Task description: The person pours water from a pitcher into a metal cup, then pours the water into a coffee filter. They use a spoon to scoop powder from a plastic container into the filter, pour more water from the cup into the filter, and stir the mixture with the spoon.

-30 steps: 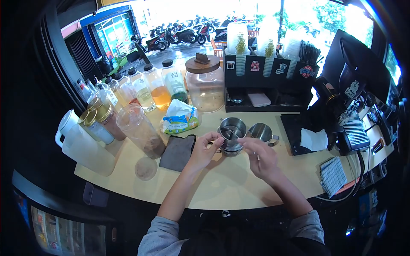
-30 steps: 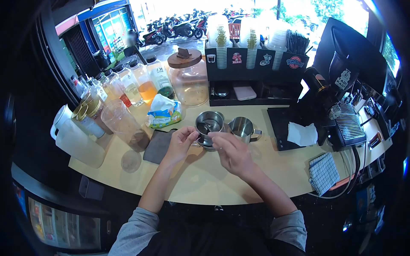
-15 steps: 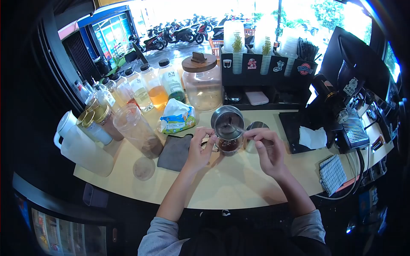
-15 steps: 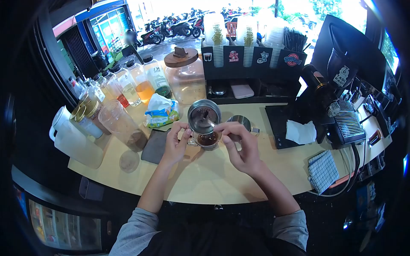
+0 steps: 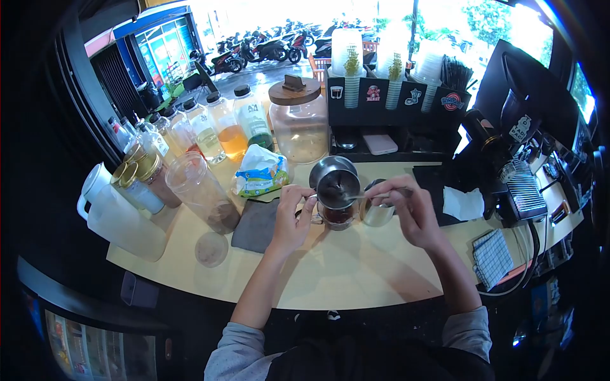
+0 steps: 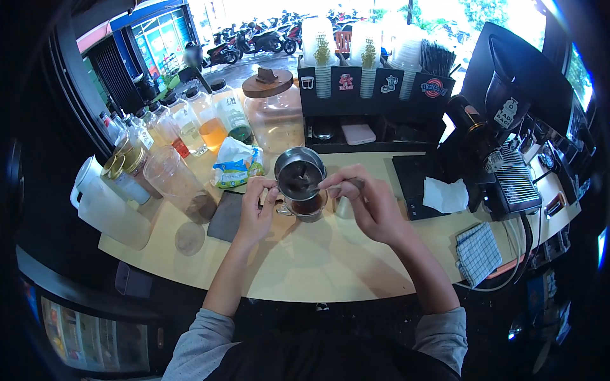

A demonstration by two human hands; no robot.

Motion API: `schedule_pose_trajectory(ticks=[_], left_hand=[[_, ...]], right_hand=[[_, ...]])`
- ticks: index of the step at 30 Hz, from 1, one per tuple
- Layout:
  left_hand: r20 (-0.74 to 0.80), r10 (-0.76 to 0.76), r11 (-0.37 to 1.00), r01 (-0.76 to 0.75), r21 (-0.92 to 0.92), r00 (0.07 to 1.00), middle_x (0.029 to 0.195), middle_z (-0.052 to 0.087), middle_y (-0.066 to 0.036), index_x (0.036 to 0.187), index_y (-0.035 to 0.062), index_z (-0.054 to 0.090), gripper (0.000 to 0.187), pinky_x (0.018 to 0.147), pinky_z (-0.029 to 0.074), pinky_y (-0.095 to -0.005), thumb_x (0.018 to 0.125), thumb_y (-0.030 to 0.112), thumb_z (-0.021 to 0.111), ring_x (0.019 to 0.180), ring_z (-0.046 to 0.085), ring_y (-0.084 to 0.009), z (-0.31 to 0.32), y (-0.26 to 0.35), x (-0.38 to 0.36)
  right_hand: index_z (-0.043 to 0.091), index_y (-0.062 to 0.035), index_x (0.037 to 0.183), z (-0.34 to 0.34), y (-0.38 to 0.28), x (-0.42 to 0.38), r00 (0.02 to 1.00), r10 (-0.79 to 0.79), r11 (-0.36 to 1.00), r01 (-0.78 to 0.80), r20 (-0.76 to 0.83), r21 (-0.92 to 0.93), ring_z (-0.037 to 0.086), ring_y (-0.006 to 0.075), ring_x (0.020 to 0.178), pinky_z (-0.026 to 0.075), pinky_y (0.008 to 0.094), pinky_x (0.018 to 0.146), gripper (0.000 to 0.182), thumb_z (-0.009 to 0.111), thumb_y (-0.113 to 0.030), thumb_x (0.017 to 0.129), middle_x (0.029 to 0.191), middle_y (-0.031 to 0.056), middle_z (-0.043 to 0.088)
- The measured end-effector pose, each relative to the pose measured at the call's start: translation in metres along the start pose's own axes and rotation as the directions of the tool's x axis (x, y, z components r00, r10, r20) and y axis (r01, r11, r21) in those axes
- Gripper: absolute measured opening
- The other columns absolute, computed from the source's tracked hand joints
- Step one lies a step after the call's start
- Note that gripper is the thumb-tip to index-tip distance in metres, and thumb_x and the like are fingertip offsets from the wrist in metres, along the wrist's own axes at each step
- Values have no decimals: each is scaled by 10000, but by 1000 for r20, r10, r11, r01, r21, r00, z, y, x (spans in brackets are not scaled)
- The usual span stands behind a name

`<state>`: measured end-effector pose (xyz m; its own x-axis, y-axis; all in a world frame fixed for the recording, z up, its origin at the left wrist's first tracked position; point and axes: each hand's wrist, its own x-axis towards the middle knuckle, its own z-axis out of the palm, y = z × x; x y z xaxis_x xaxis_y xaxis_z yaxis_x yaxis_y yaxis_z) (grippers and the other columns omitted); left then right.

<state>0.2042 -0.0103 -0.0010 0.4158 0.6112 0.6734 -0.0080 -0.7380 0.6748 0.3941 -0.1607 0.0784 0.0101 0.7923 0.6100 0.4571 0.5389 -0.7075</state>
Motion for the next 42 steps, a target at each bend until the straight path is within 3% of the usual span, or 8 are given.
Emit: schedule_pose_trajectory(ticks=[3, 5, 8, 12, 16, 25, 28, 42], left_hand=[[15, 37, 999, -37, 35, 999, 862, 594, -110, 887, 3, 592, 95, 805, 411, -351, 861, 94, 584, 904, 509, -263, 0, 0, -1], [13, 33, 999, -33, 38, 999, 861, 593, -111, 888, 3, 593, 93, 804, 413, -354, 859, 92, 586, 901, 513, -268, 0, 1, -1], [6, 40, 998, -40, 55, 999, 857, 594, -115, 887, 4, 593, 91, 800, 417, -357, 856, 89, 590, 892, 518, -275, 0, 0, -1], [3, 55, 996, -55, 63, 998, 843, 594, -118, 880, 3, 593, 89, 793, 420, -360, 852, 88, 596, 884, 523, -280, 2, 2, -2], [-5, 70, 994, -69, 81, 998, 839, 594, -119, 876, 2, 593, 91, 790, 423, -364, 851, 90, 598, 887, 523, -281, 5, 2, -3], [-43, 49, 998, -47, 48, 998, 841, 590, -125, 895, -1, 598, 113, 795, 422, -367, 869, 109, 588, 892, 526, -287, 6, -2, -4], [-29, 70, 996, -68, 58, 997, 848, 563, -88, 883, -6, 578, 152, 811, 399, -310, 902, 145, 569, 888, 506, -214, 6, -5, -6], [-16, -319, 890, 294, -348, 948, 861, 614, -46, 952, -30, 608, 240, 746, 431, -250, 921, 206, 579, 823, 541, -93, 10, -17, -10]], right_hand=[[492, 9, 1069, 3, 2, 1, 996, 3, 999, -6, 86, 33, 598, 150, 849, 487, 303, 786, 163, 381, -16, 953, 979, 130, 621], [495, 8, 1058, -2, -2, 5, 996, -72, 986, 80, 58, -145, 607, 151, 842, 495, 293, 767, 154, 388, -38, 957, 940, 126, 633], [492, 10, 1035, -5, -6, 7, 999, 34, 999, -34, -17, 4, 609, 145, 804, 494, 275, 728, 141, 390, -54, 961, 918, 116, 636], [484, -4, 1017, 3, -11, 8, 989, -18, 979, -13, -147, -205, 593, 132, 728, 478, 261, 674, 107, 407, -49, 957, 892, 106, 625], [496, -12, 1016, 22, -1, -2, 992, 27, 989, -44, -122, -139, 589, 136, 725, 479, 261, 669, 89, 471, -29, 932, 860, 99, 610], [536, 1, 971, 32, 1, -12, 978, -178, 972, 157, -111, -173, 646, 164, 769, 525, 256, 656, 149, 617, -8, 845, 926, 114, 625], [569, 16, 947, 27, 1, -11, 959, -225, 949, 176, -174, -261, 653, 181, 788, 535, 268, 677, 132, 628, 5, 829, 909, 126, 640], [612, 17, 927, 17, -6, -12, 919, -293, 931, 211, -266, -296, 663, 223, 818, 535, 296, 711, 95, 607, 17, 832, 887, 138, 661]])
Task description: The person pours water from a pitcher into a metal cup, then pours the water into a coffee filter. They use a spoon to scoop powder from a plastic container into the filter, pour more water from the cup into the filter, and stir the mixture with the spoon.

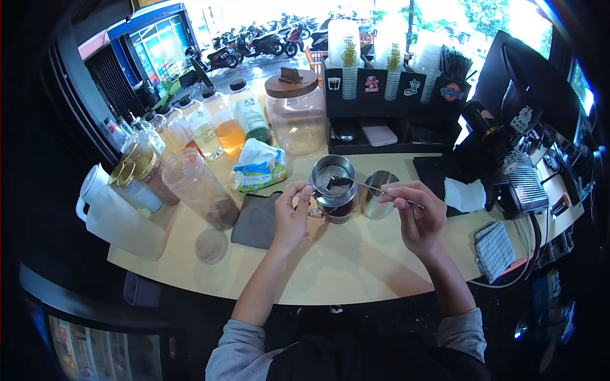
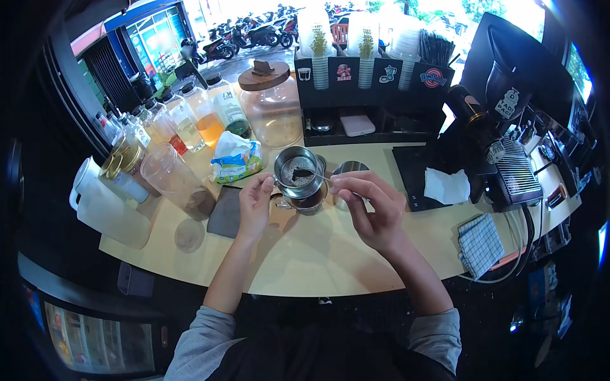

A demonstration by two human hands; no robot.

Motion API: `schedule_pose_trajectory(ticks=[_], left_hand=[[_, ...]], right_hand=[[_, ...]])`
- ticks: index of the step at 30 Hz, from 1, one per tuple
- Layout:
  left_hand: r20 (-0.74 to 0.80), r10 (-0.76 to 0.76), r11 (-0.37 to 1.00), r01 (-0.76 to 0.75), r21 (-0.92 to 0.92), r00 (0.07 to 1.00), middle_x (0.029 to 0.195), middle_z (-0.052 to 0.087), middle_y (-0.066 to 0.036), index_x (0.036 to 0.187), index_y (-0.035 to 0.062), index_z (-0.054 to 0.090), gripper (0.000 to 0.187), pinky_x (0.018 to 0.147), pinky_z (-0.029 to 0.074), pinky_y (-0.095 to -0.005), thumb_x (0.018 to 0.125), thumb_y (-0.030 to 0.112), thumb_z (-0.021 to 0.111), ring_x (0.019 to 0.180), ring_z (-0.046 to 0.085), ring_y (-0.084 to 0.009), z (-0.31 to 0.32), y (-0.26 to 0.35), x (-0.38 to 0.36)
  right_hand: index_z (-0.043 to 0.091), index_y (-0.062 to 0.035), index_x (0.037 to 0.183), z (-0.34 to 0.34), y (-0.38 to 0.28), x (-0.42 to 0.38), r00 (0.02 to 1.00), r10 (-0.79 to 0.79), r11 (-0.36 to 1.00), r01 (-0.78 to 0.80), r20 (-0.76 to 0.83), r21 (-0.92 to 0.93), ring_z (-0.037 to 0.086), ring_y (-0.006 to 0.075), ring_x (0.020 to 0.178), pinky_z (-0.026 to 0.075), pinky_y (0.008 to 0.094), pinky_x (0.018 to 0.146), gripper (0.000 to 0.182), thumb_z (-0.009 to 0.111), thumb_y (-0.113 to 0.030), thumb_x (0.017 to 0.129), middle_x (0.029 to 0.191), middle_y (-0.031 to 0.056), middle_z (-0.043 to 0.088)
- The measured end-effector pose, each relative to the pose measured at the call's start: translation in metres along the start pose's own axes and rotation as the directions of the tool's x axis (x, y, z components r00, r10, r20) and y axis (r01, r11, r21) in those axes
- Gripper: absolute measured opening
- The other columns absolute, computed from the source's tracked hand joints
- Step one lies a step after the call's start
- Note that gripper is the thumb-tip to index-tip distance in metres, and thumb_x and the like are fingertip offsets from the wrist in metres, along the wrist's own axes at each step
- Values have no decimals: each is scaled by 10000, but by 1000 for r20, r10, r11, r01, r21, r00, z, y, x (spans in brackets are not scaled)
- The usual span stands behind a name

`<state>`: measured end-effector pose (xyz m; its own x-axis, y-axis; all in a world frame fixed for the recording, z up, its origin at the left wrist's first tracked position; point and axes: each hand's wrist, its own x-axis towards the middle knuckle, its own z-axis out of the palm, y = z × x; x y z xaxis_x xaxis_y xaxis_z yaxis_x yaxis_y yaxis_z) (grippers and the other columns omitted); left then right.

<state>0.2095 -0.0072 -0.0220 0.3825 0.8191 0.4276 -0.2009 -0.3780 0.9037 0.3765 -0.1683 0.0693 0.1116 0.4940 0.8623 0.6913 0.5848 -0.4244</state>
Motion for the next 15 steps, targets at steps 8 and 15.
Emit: schedule_pose_trajectory(ticks=[8, 15], left_hand=[[61, -81, 983, 90, -161, 995, 885, 618, -19, 1000, -30, 607, 280, 758, 439, -209, 937, 239, 562, 831, 539, -59, 3, 1, 0], [71, -103, 978, 114, -174, 992, 907, 632, -32, 1002, -41, 609, 292, 765, 437, -200, 932, 240, 572, 855, 545, -57, 3, 2, -1]], right_hand=[[618, 10, 929, 3, 1, -2, 999, 29, 999, -28, -31, 39, 663, 217, 805, 531, 295, 709, 94, 601, 15, 837, 883, 133, 664], [622, 11, 942, 4, 2, -3, 999, 25, 999, -24, -27, 37, 662, 217, 804, 529, 296, 709, 108, 598, 14, 837, 891, 132, 667]])
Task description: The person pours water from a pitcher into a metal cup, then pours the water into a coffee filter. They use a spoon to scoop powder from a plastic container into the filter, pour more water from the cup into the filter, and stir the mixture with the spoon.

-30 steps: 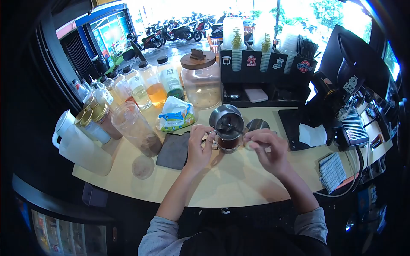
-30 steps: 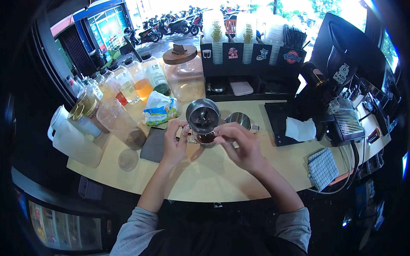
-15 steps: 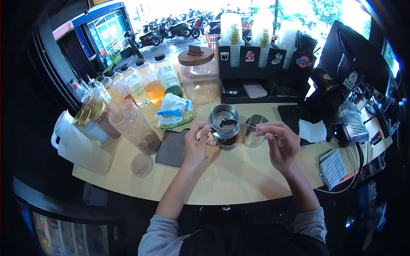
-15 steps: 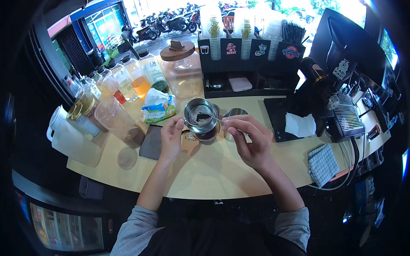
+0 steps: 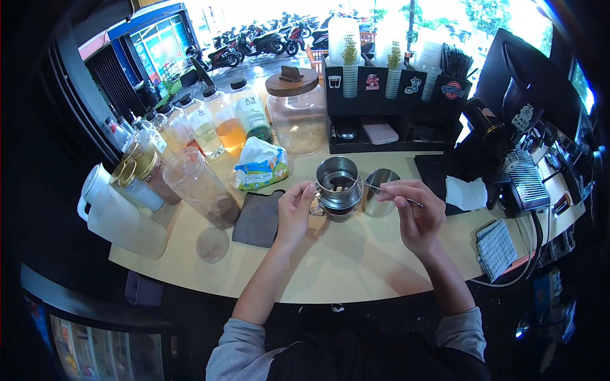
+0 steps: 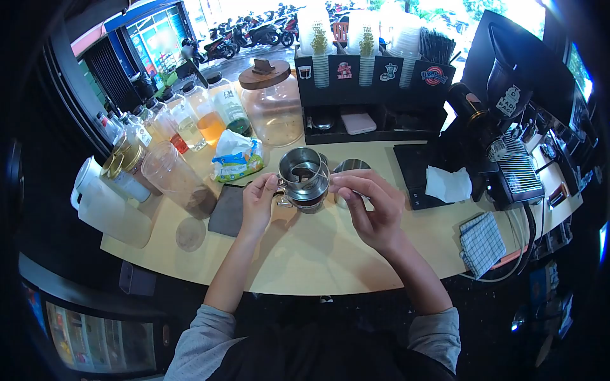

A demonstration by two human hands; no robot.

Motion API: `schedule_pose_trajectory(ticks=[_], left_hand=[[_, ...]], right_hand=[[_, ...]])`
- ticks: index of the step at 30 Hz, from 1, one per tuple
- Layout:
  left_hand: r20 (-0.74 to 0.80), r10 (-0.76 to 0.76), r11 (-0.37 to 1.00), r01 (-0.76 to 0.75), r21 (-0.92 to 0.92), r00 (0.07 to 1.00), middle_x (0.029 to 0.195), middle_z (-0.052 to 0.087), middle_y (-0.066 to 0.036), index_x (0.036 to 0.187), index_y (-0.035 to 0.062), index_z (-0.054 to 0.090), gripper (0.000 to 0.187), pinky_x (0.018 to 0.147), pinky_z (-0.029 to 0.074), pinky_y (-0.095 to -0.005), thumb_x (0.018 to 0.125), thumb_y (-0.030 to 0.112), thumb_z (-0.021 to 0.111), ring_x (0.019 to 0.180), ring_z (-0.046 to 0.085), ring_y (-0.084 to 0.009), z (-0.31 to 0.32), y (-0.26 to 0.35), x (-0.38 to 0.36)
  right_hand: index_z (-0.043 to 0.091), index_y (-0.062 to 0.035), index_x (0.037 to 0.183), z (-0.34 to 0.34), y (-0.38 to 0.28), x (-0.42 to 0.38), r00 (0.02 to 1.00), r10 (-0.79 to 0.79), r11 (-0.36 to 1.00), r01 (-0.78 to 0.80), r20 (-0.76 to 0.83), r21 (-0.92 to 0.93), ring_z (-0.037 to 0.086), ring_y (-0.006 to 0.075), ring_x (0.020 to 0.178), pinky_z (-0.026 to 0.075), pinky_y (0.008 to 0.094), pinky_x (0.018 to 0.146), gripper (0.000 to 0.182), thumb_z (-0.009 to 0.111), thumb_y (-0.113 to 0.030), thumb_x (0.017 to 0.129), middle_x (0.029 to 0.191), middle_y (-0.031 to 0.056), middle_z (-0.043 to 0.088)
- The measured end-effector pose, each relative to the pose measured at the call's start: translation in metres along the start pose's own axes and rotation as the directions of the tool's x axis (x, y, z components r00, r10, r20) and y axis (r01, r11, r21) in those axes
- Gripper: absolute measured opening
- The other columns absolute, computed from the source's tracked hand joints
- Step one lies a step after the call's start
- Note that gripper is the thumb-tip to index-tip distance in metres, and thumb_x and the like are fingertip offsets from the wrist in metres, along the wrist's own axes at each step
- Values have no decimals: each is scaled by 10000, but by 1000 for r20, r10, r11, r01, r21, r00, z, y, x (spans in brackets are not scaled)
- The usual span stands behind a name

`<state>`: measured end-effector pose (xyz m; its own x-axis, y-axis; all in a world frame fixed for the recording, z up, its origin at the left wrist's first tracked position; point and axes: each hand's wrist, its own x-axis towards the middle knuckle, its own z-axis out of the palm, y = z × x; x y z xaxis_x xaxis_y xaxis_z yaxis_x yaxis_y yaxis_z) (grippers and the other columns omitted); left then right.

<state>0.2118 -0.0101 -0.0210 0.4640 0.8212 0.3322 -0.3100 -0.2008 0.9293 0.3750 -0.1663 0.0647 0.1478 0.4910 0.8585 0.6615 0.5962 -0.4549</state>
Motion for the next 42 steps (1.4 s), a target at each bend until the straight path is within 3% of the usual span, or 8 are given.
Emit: schedule_pose_trajectory(ticks=[7, 12, 32, 35, 38, 42], left_hand=[[4, 46, 999, -46, -22, 999, 863, 603, -2, 992, -24, 611, 281, 750, 441, -212, 931, 247, 572, 811, 530, -59, 3, 8, -3], [32, 109, 989, -111, 97, 994, 860, 597, 4, 988, -25, 609, 275, 740, 435, -206, 931, 241, 573, 806, 517, -50, 2, 5, -4], [85, -1, 995, -7, 97, 996, 832, 589, 5, 960, -11, 601, 264, 723, 433, -206, 961, 237, 510, 789, 520, -46, -9, -4, 5], [92, 36, 993, -46, 109, 995, 820, 583, 8, 944, -9, 590, 247, 705, 420, -199, 961, 222, 506, 787, 514, -43, -11, -12, 8], [65, 65, 990, -72, 118, 996, 821, 574, 8, 953, -3, 576, 234, 706, 419, -200, 963, 218, 500, 778, 511, -44, -7, -8, 7], [20, 105, 984, -106, 145, 994, 840, 557, 11, 990, 15, 557, 207, 703, 417, -202, 961, 210, 495, 775, 500, -43, -6, -9, 8]], right_hand=[[622, 17, 943, 0, -1, -3, 1000, 2, 1000, -1, -20, 24, 661, 218, 815, 525, 297, 715, 108, 588, 17, 841, 901, 142, 667], [621, 20, 948, 0, 0, -4, 998, 2, 999, 2, -63, 54, 661, 220, 814, 524, 304, 717, 106, 580, 10, 851, 902, 152, 666], [604, 41, 1017, -2, -2, -12, 991, 97, 977, -77, -93, 198, 666, 208, 816, 534, 290, 721, 150, 519, -27, 913, 949, 167, 648], [581, 50, 1031, -10, -4, -16, 980, 131, 962, -90, -148, 257, 664, 216, 823, 539, 305, 733, 183, 484, -79, 944, 967, 175, 641], [561, 50, 1001, -29, -8, -24, 917, 319, 896, -210, -239, 391, 653, 237, 851, 546, 337, 781, 247, 408, -142, 978, 1003, 191, 615], [550, 39, 936, -53, -3, -52, 869, 410, 845, -249, -276, 473, 643, 231, 864, 548, 367, 809, 188, 428, -103, 960, 965, 172, 611]])
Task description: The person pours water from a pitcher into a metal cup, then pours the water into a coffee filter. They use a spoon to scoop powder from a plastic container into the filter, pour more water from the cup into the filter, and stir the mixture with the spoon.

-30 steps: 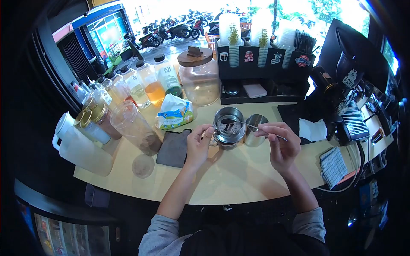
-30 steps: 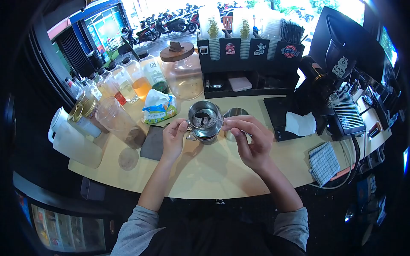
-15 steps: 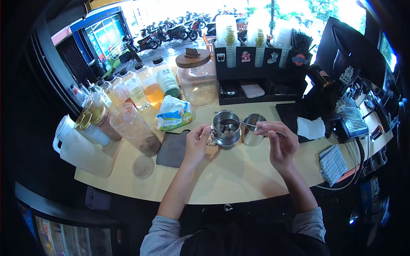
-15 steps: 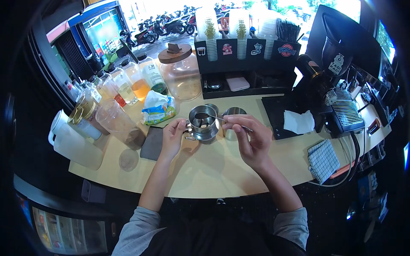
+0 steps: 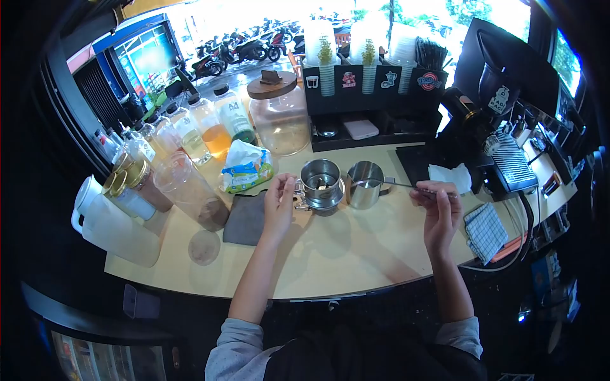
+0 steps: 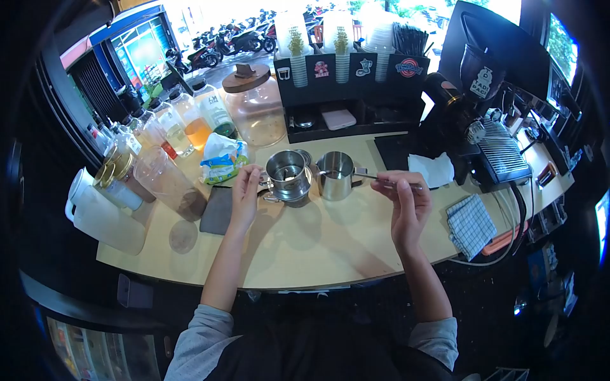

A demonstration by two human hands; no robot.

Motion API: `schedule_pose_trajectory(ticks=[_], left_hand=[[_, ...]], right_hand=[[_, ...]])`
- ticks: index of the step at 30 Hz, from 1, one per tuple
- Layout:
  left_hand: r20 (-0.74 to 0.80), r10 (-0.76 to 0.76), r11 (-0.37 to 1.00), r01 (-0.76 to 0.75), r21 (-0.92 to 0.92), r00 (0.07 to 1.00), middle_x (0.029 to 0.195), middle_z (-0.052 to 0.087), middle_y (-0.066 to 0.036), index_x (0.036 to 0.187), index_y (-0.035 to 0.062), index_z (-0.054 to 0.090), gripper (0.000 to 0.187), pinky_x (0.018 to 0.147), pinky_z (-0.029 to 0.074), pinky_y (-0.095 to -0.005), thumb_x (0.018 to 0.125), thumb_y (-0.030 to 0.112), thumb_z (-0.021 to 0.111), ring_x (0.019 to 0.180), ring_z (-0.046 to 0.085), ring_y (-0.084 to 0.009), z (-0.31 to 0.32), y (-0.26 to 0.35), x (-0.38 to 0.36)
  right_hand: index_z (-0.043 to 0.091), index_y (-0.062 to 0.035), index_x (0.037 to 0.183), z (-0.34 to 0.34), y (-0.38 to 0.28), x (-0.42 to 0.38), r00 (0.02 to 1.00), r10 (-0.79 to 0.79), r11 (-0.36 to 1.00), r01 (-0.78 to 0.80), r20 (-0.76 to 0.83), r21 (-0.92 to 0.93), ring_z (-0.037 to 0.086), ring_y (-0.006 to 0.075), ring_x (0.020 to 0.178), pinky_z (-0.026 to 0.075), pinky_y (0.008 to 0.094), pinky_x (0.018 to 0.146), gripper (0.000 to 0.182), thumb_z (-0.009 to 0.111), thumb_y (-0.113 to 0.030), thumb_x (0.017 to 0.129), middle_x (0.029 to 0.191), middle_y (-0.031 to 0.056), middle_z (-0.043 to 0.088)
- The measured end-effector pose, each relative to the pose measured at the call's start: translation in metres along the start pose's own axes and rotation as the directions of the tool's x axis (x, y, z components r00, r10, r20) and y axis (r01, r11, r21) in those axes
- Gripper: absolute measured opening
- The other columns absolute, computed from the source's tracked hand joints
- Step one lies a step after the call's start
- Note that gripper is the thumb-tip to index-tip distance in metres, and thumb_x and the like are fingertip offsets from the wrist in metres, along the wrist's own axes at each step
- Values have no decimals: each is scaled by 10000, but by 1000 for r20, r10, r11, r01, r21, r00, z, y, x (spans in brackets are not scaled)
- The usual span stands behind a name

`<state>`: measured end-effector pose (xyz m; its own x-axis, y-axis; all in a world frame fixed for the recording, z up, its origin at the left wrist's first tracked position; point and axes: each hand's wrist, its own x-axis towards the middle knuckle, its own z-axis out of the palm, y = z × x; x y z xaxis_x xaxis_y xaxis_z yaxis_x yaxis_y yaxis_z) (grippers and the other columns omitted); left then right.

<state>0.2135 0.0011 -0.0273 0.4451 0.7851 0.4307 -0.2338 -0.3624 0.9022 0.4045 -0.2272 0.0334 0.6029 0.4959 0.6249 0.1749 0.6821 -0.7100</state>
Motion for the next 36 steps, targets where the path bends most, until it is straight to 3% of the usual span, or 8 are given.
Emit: schedule_pose_trajectory(ticks=[11, 13, 15, 17, 29, 32, 34, 36], left_hand=[[-42, 58, 998, -57, 21, 997, 927, 556, -12, 1023, 25, 551, 191, 739, 410, -226, 956, 196, 496, 849, 498, -66, 1, -7, -1], [-51, 59, 998, -58, 19, 997, 930, 558, -14, 1024, 26, 552, 189, 741, 410, -226, 955, 193, 499, 855, 498, -67, 1, -7, -1], [-64, 60, 998, -59, 17, 996, 932, 559, -15, 1026, 26, 552, 188, 742, 411, -226, 954, 191, 501, 860, 498, -69, 0, -8, 0], [-57, 51, 999, -50, 19, 997, 939, 559, -17, 1030, 27, 553, 184, 741, 413, -223, 952, 188, 506, 858, 501, -70, -1, -10, 0], [-131, 79, 995, -71, 69, 988, 1006, 528, -67, 1115, 40, 484, 237, 766, 451, -267, 921, 162, 544, 924, 526, -131, -9, 4, -3], [-198, 289, 924, -219, 314, 936, 1019, 526, -95, 1098, 15, 484, 271, 864, 426, -323, 872, 121, 589, 989, 519, -193, -27, 27, -17], [-229, 537, 778, -372, 507, 812, 1113, 482, -135, 1135, -3, 445, 413, 975, 348, -377, 801, 110, 660, 1090, 469, -249, -51, 35, -29], [-315, 600, 718, -321, 617, 736, 1197, 414, -137, 1203, 2, 382, 519, 1010, 316, -378, 790, 113, 675, 1151, 415, -249, -78, 42, -34]], right_hand=[[567, 28, 924, -26, 41, -68, 934, 327, 939, -304, 144, -161, 612, 206, 994, 491, 328, 897, 70, 549, 58, 863, 1036, 162, 611], [582, 25, 910, -23, 40, -68, 889, 415, 858, -312, 194, -409, 605, 197, 1011, 489, 318, 891, 74, 572, 54, 843, 1034, 151, 617], [596, 15, 897, -22, 40, -70, 898, 390, 822, -239, 205, -517, 632, 227, 965, 500, 310, 846, 109, 597, 60, 799, 1005, 148, 631], [600, 6, 903, -22, 40, -69, 881, 279, 701, 86, 382, -708, 634, 288, 907, 506, 331, 787, 160, 599, 64, 754, 958, 146, 634], [606, -30, 854, -4, 38, -64, 784, 213, 407, 471, 583, -782, 582, 276, 827, 460, 376, 736, 134, 618, -26, 721, 907, 90, 604], [606, -43, 852, 13, 30, -49, 747, 171, 444, 523, 642, -728, 587, 279, 819, 467, 368, 729, 128, 631, -38, 727, 959, 83, 604], [603, -50, 856, 34, 28, -40, 734, 147, 519, 514, 663, -683, 592, 278, 824, 471, 367, 723, 128, 636, -39, 732, 970, 84, 604], [601, -56, 860, 59, 29, -29, 722, 125, 592, 496, 680, -636, 597, 277, 829, 475, 365, 718, 130, 641, -41, 738, 981, 84, 604]])
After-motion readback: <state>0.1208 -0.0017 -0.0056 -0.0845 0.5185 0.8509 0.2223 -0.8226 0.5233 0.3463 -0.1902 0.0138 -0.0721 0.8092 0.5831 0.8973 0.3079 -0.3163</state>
